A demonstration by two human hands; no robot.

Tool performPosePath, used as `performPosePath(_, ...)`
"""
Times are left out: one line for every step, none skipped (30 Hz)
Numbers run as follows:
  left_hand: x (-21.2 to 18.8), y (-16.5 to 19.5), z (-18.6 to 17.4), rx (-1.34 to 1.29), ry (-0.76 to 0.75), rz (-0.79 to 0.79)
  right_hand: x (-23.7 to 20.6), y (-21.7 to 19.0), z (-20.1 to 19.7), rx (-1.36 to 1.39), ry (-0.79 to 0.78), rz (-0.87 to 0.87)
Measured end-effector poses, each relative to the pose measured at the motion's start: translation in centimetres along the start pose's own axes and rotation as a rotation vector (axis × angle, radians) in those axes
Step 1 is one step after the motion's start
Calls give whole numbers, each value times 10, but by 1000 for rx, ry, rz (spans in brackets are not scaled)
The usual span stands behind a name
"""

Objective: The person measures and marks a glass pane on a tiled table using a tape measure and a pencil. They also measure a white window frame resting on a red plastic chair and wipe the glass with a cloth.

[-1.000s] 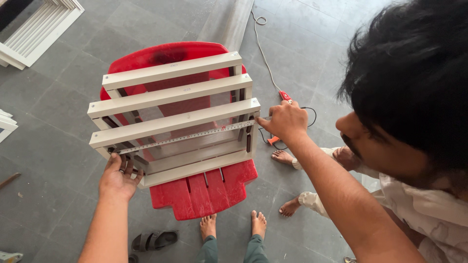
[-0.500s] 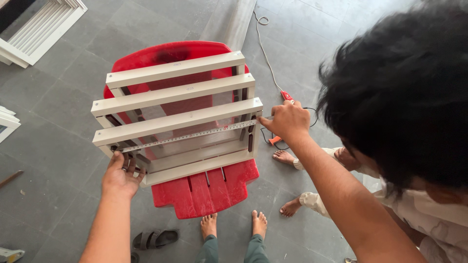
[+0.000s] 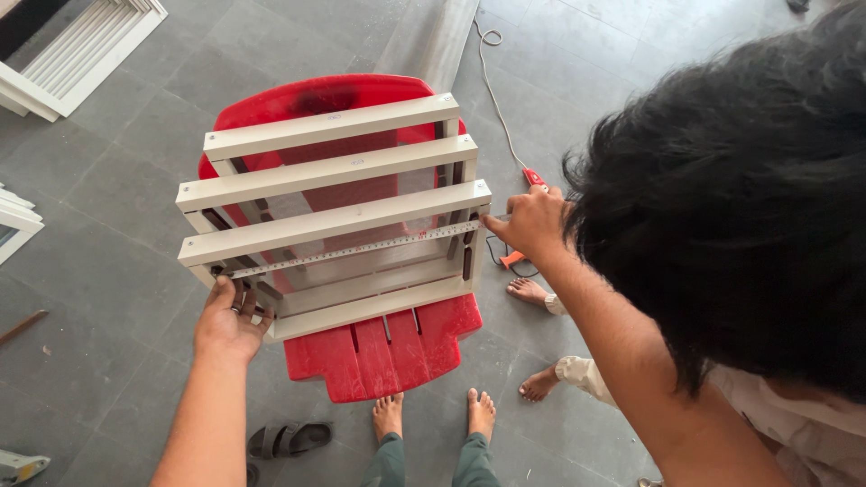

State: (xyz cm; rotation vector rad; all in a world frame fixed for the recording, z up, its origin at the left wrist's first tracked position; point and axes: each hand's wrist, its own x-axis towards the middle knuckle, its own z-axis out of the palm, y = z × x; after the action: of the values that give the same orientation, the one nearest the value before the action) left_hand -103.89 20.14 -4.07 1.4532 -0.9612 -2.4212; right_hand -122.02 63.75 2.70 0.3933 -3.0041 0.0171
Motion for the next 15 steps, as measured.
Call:
performPosePath(0, 0, 0, 0, -1, -2, 0, 1, 3, 12, 11, -11)
performPosePath(-1, 0, 1, 0, -3, -3, 1, 2, 5, 6, 11, -12)
performPosePath(-2, 0, 1, 1, -4, -5, 1, 4, 6, 0, 9, -14)
performPosePath(-3, 0, 1, 2, -7, -4, 1, 5, 7, -6, 8, -15)
performPosePath(-4, 1, 2, 4, -9, -3, 1, 5, 8, 19, 3, -17)
performPosePath(-5, 1, 2, 4, -12, -2, 2, 6, 9, 44, -3, -20)
performPosePath(-6, 1, 2, 8, -5, -3, 2, 6, 10, 69, -9, -23)
performPosePath(-7, 2, 3, 12, 1, -4, 2, 7, 11, 83, -1, -24)
performPosePath(-8, 2, 3, 15, 8, -5, 2, 7, 13, 98, 6, -26)
performPosePath(-9, 3, 4, 16, 1, -3, 2, 7, 14, 113, 14, -28)
performPosePath(-9, 3, 4, 16, -5, -2, 2, 8, 16, 120, 30, -21)
performPosePath(-10, 3, 4, 16, -10, -1, 2, 9, 18, 129, 45, -14)
performPosePath(-10, 3, 4, 17, -9, 1, 2, 9, 20, 138, 61, -8)
performPosePath(-10, 3, 4, 18, -9, 1, 2, 10, 22, 134, 54, -5)
performPosePath(-9, 3, 4, 19, -9, 2, 3, 10, 24, 131, 47, -2)
